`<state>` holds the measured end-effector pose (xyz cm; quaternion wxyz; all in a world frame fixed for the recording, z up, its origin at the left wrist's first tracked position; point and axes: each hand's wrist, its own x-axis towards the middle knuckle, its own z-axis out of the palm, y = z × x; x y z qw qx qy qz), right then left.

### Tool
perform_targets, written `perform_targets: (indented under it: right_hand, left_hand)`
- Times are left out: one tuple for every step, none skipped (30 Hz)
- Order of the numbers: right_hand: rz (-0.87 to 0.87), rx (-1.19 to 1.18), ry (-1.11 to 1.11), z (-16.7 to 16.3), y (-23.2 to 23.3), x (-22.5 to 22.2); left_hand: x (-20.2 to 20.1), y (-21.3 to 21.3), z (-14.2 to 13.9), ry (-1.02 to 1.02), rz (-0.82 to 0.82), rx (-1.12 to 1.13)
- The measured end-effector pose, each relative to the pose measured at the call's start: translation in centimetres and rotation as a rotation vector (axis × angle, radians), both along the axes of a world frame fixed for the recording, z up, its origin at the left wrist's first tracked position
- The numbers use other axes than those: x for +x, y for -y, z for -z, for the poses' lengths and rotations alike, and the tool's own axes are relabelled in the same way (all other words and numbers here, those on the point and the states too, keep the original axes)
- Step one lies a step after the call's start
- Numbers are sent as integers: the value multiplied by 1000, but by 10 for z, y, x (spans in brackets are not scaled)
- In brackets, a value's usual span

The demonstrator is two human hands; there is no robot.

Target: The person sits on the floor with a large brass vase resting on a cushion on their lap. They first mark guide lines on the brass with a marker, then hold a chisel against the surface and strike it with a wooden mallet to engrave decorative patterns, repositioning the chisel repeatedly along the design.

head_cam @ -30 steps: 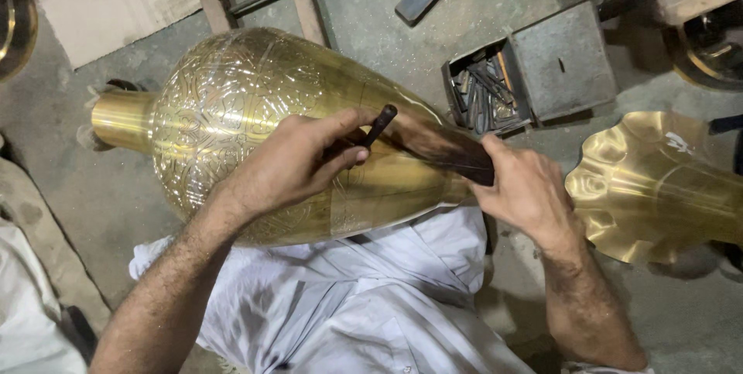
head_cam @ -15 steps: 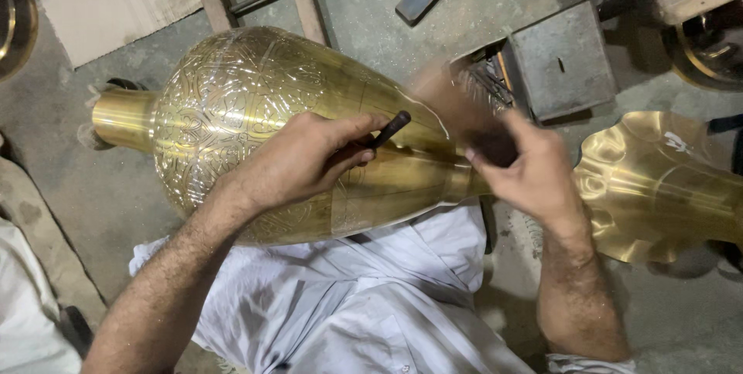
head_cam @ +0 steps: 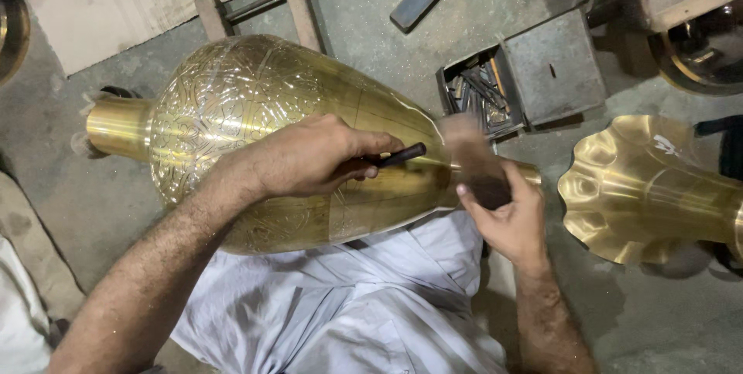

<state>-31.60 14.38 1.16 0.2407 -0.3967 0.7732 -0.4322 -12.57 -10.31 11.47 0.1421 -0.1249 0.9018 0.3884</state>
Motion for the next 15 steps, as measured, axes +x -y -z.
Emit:
perform_targets:
  right_hand:
    - [108, -65, 268, 3, -2, 5]
    - [209, -128, 538, 6, -5, 8]
    - [115, -42, 258, 8, -7, 9]
    - [26, 39, -23, 10, -9, 11]
    - [-62, 124, -302, 11, -11, 12]
    - [18, 34, -68, 12, -14, 15]
    - [100, -63, 160, 14, -15, 22]
    - [173, -159, 393, 15, -16, 27]
    - [109, -102, 234, 17, -20, 30]
    - [47, -52, 70, 20, -23, 34]
    - [-5, -1, -95, 23, -27, 37]
    - [86, -91, 87, 27, -32, 42]
    - [177, -187, 265, 33, -36, 51]
    - [261, -283, 443, 38, -40, 57]
    - [249, -235, 377, 45, -45, 62]
  left_hand:
    - [-2, 1, 1, -9, 19, -9]
    - [-2, 2, 2, -16, 31, -16]
    - [-3, 3, 2, -24, 42, -26]
    - [-4, 5, 1, 17, 66, -23]
    - [-6, 5, 1, 61, 92, -16]
    - [-8, 5, 1, 107, 120, -6]
    - [-13, 7, 1, 119, 146, -14]
    - [-16, 7, 0, 133, 166, -20]
    - [-14, 4, 1, 151, 174, -16]
    - [-14, 5, 1, 164, 188, -10]
    - [-15, 7, 0, 176, 213, -3]
    - [-18, 7, 1, 187, 242, 6]
    - [-20, 8, 1, 164, 274, -8]
    - [-21, 8, 0, 141, 300, -21]
    - [-20, 7, 0, 123, 321, -29]
